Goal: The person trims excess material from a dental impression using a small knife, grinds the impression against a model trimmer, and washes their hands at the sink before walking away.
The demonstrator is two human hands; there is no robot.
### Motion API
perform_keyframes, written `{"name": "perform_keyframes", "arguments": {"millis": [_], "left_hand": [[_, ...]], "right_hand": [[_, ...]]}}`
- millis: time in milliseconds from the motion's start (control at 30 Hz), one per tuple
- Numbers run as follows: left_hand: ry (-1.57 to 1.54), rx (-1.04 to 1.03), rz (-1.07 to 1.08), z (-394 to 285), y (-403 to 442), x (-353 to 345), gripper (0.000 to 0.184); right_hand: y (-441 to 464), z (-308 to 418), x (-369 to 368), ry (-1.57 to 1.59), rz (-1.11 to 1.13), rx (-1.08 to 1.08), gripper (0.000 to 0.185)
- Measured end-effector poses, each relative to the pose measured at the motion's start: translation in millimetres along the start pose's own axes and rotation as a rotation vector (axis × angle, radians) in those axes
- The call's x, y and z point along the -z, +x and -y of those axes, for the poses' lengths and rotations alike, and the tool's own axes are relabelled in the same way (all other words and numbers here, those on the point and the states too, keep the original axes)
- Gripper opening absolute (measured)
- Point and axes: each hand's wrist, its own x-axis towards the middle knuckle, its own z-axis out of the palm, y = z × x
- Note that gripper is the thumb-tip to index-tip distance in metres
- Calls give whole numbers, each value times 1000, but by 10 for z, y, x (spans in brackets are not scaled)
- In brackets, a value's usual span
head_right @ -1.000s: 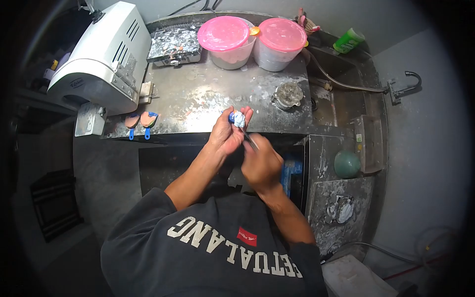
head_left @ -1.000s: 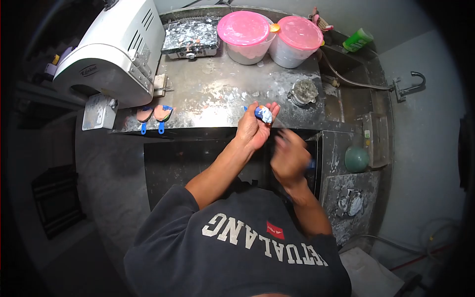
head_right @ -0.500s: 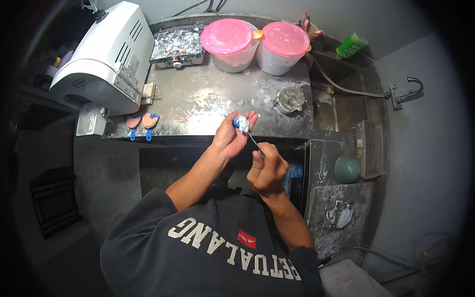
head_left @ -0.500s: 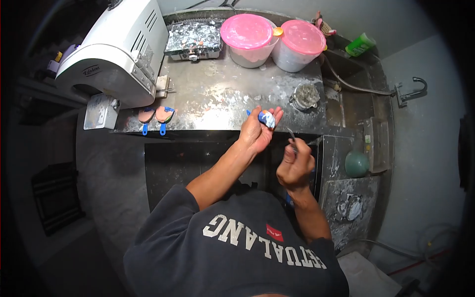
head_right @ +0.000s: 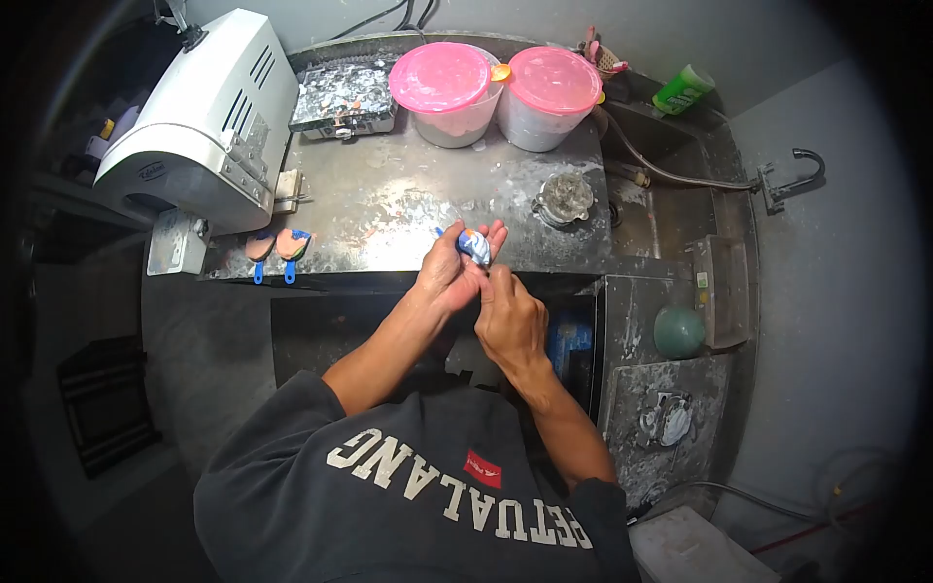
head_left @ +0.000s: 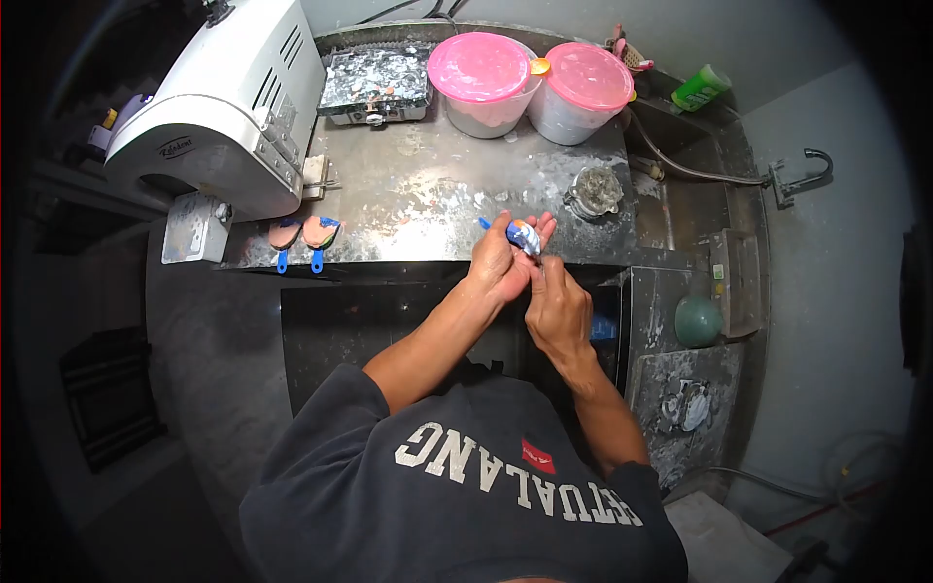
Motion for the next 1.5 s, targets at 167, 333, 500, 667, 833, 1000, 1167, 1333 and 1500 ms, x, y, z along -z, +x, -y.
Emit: {"name": "perform_keyframes", "arguments": {"millis": [167, 333, 500, 667, 833, 1000, 1167, 1333, 1500], "left_hand": [[-6, -54, -66, 24, -56, -116, 32], [22, -39, -39, 70, -63, -116, 33], [25, -62, -67, 50, -95, -153, 33], [46, -37, 36, 38, -73, -84, 37], [245, -28, 239, 91, -133, 23, 49], [391, -249, 223, 158, -318, -139, 37], [387, -443, 207, 208, -196, -63, 26], [212, -292, 180, 104, -59, -22, 27], [28, -140, 82, -36, 4, -104, 34]], "right_hand": [[-20, 130, 175, 253, -378, 228, 12], [-14, -2, 56, 98, -80, 34, 9], [-67, -17, 234, 387, -399, 390, 20], [-26, 62, 149, 386, -316, 9, 32], [155, 70, 90, 284, -323, -80, 38], [211, 71, 100, 274, -363, -137, 26], [161, -92, 0, 302, -322, -144, 24], [106, -193, -71, 796, -278, -438, 22], [177, -357, -125, 882, -309, -555, 24]]}}
